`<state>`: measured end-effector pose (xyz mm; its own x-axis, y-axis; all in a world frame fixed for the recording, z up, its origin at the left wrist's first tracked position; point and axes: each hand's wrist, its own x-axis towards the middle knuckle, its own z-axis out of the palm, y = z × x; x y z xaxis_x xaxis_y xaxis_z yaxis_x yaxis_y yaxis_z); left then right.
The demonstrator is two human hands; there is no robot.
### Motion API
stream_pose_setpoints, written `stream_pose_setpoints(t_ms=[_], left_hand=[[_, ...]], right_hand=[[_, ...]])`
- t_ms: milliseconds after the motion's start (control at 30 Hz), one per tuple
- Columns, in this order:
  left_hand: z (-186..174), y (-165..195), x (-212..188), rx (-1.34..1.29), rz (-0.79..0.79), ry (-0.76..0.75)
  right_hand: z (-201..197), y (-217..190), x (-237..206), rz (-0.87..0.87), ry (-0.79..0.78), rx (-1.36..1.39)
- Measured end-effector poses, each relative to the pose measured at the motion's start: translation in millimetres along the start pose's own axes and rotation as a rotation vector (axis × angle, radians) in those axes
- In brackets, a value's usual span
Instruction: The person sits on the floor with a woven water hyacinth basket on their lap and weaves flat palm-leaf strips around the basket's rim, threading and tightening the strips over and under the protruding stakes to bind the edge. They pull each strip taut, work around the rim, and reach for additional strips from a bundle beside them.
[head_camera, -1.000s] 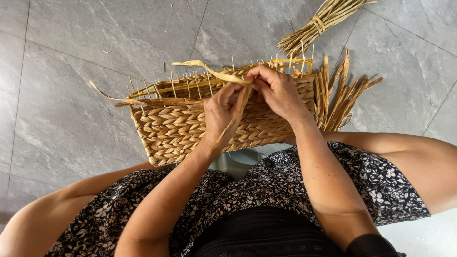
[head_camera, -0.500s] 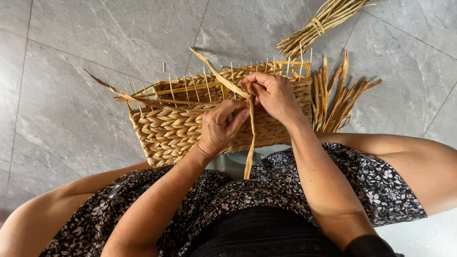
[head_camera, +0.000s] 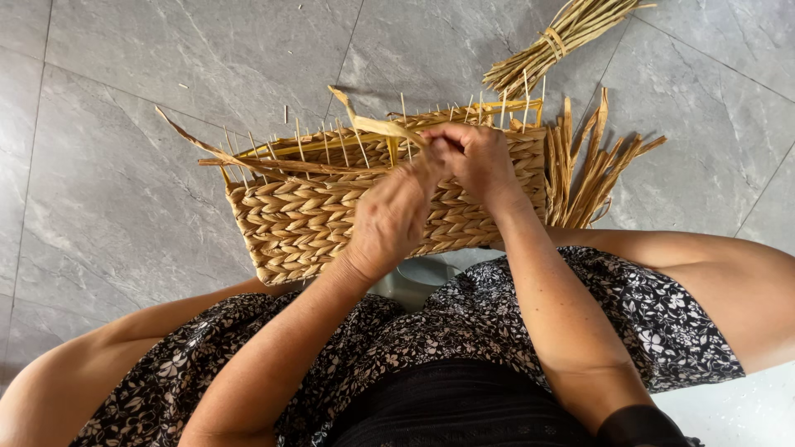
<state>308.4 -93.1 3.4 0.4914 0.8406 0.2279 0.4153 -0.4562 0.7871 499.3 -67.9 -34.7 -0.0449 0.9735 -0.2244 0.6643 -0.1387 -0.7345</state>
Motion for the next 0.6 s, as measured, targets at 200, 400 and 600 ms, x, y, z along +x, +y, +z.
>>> stream_pose_setpoints(t_ms=[200, 400, 600], left_hand=[[-24, -20, 30, 0.585, 0.039, 0.061], [-33, -20, 29, 0.793, 0.134, 0.007], [-32, -28, 17, 0.641, 0.147, -0.231]], right_hand=[[-1, -8, -9, -0.108, 0.052, -0.059], [-3, -10, -12, -0.169, 0.015, 0.169], [3, -14, -10, -0.026, 0.136, 0.27]])
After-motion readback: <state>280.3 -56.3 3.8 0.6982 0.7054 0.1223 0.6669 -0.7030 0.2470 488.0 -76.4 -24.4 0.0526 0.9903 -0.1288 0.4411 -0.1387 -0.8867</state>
